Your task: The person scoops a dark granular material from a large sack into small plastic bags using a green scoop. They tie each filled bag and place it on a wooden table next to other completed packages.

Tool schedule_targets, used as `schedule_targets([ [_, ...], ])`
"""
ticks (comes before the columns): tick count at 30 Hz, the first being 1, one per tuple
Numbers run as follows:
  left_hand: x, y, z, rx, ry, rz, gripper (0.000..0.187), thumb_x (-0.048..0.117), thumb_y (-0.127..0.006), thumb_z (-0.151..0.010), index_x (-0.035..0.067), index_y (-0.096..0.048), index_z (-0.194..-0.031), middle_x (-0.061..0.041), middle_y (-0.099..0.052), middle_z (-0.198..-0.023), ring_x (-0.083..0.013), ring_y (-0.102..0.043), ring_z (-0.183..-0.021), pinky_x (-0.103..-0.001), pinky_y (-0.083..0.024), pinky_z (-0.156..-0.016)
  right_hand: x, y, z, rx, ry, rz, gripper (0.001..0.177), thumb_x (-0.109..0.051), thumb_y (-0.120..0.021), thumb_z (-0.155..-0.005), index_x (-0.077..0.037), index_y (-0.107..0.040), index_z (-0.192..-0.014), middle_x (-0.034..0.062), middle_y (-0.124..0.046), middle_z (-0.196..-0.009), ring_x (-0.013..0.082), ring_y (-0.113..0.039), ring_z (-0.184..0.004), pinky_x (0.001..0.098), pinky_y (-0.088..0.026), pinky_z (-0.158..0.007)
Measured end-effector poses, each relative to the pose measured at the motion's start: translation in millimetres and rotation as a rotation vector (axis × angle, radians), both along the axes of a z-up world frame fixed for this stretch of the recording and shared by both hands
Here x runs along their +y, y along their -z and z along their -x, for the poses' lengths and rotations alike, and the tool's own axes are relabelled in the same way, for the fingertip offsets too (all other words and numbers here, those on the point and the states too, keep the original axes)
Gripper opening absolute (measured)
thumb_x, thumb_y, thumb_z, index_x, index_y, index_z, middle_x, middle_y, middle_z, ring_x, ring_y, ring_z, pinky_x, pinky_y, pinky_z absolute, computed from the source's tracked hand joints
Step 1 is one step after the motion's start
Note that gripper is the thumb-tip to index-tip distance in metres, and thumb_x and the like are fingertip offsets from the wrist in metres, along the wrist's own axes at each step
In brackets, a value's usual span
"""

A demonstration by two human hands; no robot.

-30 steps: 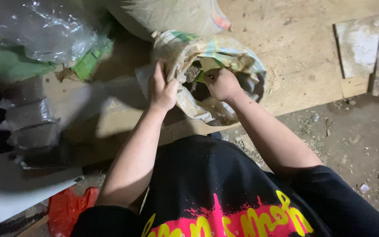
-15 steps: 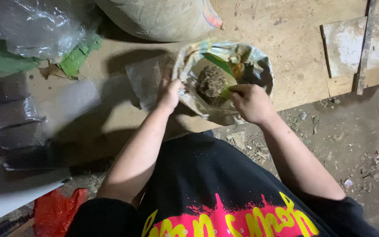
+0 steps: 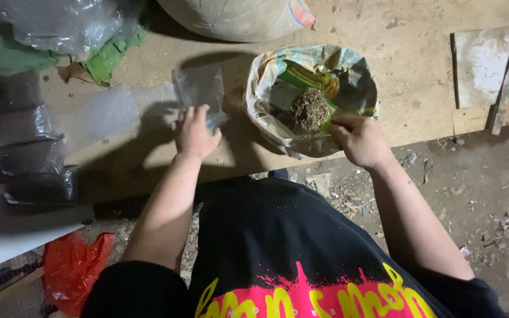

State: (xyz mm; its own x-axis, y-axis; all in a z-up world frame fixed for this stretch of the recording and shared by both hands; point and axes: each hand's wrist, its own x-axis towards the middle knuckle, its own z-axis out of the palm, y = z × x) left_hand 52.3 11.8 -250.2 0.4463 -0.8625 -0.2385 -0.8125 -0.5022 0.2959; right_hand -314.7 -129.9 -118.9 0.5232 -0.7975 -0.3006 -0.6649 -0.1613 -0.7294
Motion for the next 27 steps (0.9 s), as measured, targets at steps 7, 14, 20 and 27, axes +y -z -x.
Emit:
schedule_targets([
  [7,11.8,66.6,6.0,-0.290,0.152,-0.076,0.035,0.019,-0.064,-0.106,0.020,-0.062,-0.141,-0.010,-0.060,-0.145,-0.0316,-0.052,-0.137,-0.063,-0.032,-0.115,-6.7,-8.2,-20.9,0.061,0.064,-0.119,0.027,-0.024,-0.062,-0.099,-0.005,-0.076,-0.114,0.0101,-0.073,-0.075,0.0152,-0.066,-0.063,0.0321,-0.052,-0.059],
  [14,9.3,55.6,10.2,-0.115,-0.049,0.035,0.025,0.022,-0.065,-0.091,0.013,-0.069,-0.113,-0.013,-0.071,-0.113,-0.0341,-0.069,-0.102,-0.064,-0.039,-0.098,-5.2,-3.4,-30.2,-0.023,0.099,-0.154,0.028,-0.020,-0.063,-0.098,-0.003,-0.074,-0.116,0.0056,-0.068,-0.069,0.0085,-0.059,-0.060,0.0279,-0.049,-0.056],
  [20,2.6,2.1,27.5,0.279,-0.360,0.453,0.019,0.016,-0.061,-0.094,0.004,-0.064,-0.110,-0.021,-0.072,-0.097,-0.0372,-0.072,-0.092,-0.046,-0.054,-0.079,-8.5,-0.4,-30.7,-0.132,0.135,-0.300,0.026,-0.019,-0.063,-0.100,0.000,-0.076,-0.113,0.0030,-0.062,-0.067,0.0083,-0.052,-0.057,0.0288,-0.044,-0.053],
  [27,-10.8,-103.5,45.0,0.230,-0.255,0.662,0.021,0.020,-0.064,-0.102,0.002,-0.064,-0.113,-0.017,-0.070,-0.086,-0.0315,-0.068,-0.076,-0.041,-0.053,-0.070,-20.1,-25.7,-22.0,-0.041,0.102,-0.158,0.029,-0.021,-0.062,-0.100,-0.005,-0.075,-0.120,0.0069,-0.071,-0.072,0.0112,-0.060,-0.060,0.0299,-0.050,-0.056],
])
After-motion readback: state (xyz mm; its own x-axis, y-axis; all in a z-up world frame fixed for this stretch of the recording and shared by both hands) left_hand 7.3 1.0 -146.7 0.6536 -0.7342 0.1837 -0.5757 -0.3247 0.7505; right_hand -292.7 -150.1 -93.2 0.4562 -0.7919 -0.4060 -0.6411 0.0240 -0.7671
